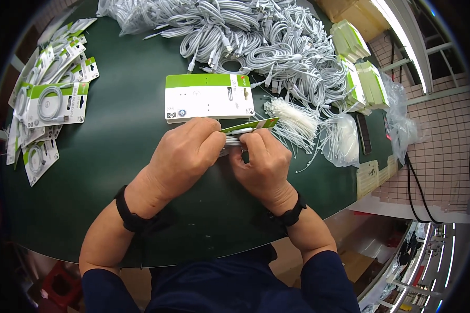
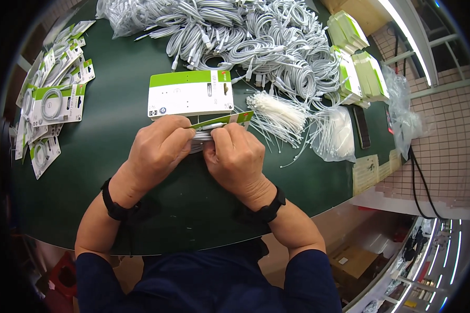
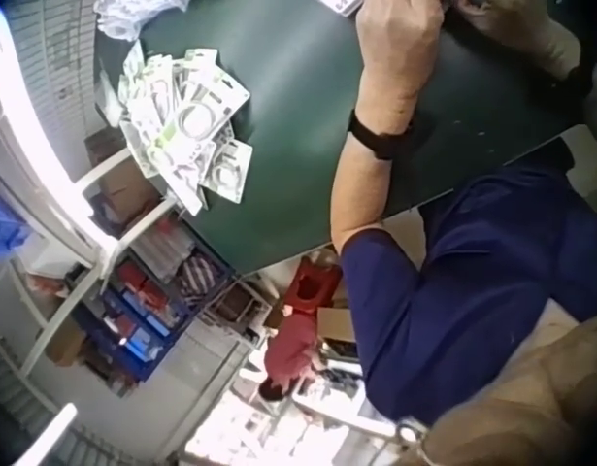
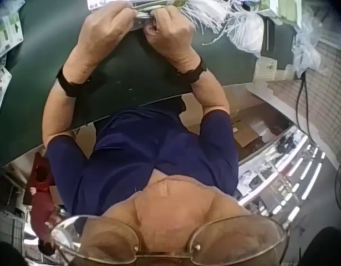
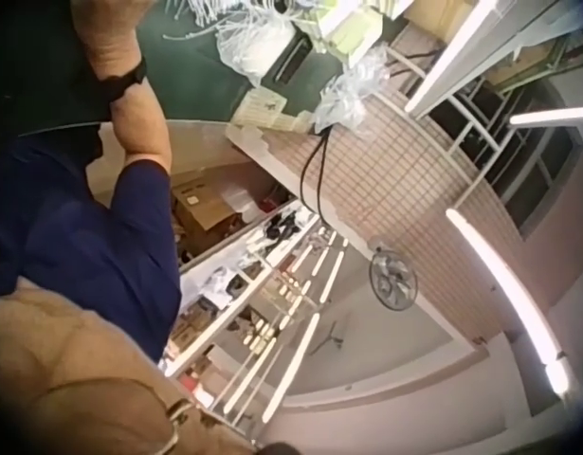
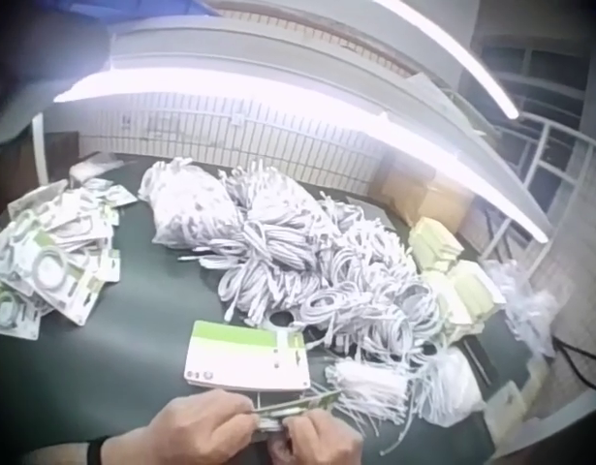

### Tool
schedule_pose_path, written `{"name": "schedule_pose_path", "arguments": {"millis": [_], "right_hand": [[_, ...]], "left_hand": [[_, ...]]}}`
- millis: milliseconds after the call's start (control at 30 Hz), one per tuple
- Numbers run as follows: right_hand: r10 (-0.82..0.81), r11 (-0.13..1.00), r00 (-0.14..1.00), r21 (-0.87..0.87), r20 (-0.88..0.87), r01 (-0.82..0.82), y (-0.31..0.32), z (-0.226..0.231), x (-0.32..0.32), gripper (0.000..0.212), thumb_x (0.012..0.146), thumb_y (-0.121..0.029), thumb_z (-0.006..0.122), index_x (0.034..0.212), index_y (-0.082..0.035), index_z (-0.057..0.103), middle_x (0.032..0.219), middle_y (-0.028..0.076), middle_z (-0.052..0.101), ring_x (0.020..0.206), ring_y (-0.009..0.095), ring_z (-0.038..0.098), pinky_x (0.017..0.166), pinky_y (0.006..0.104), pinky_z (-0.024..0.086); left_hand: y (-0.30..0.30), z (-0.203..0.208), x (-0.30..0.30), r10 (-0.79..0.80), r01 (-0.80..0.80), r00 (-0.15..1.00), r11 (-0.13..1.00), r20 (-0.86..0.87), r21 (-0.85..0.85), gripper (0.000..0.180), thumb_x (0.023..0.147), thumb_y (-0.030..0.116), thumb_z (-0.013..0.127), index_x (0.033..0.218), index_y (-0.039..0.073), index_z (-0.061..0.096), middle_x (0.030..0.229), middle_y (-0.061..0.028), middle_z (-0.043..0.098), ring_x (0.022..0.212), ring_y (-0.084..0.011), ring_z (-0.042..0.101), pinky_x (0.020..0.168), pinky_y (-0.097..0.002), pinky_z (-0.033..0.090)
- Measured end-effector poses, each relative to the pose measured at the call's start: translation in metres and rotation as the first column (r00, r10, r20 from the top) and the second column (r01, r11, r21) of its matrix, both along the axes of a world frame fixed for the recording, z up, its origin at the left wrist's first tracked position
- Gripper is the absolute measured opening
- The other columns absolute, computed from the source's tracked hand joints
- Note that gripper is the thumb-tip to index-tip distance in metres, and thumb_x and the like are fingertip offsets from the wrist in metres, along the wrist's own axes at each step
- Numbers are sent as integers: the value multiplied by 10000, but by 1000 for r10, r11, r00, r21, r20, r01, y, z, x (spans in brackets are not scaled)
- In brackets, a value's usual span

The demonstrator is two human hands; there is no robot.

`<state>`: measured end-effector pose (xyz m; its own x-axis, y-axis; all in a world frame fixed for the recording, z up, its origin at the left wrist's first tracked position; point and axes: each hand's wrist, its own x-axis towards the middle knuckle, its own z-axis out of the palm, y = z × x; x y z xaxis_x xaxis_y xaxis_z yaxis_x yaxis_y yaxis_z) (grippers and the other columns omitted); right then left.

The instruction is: The person packages a cable by placing it onto a card and threading a zip tie through the card and around the cable. They pull the zip tie tight by hand and set the packaged cable aside to repeat the process.

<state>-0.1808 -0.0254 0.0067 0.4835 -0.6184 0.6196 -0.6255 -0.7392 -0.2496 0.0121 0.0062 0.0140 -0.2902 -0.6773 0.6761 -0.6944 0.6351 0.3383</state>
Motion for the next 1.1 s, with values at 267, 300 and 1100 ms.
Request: {"name": "schedule_pose_path", "arguments": {"millis": [267, 300, 1100], "right_hand": [[-26, 997, 997, 68, 67, 22, -2, 4, -9, 215, 692, -15, 767, 837, -55, 613, 716, 75, 593, 604, 262, 623, 539, 359, 501], [-16, 998, 998, 68, 61, 12, -3, 5, -11, 213, 696, -18, 774, 839, -55, 620, 718, 73, 598, 605, 258, 626, 538, 358, 501], [-102, 843, 988, 516, -119, 149, -61, 12, -97, 176, 765, -122, 798, 862, -3, 711, 792, 117, 672, 701, 248, 657, 652, 353, 521]], "left_hand": [[-6, 1, -7, 1, -1, 1000, 1000, 9, -4, 208, 726, -42, 742, 901, 9, 642, 883, -96, 651, 754, -270, 665, 632, -366, 555], [-7, 1, -8, 6, -6, 1000, 1000, 2, -3, 202, 725, -41, 745, 894, 10, 646, 877, -93, 653, 748, -267, 665, 631, -363, 555], [-6, 8, -7, -44, 44, 999, 998, 4, -38, 219, 707, -46, 762, 892, 15, 664, 879, -92, 650, 700, -252, 642, 592, -348, 537]]}}
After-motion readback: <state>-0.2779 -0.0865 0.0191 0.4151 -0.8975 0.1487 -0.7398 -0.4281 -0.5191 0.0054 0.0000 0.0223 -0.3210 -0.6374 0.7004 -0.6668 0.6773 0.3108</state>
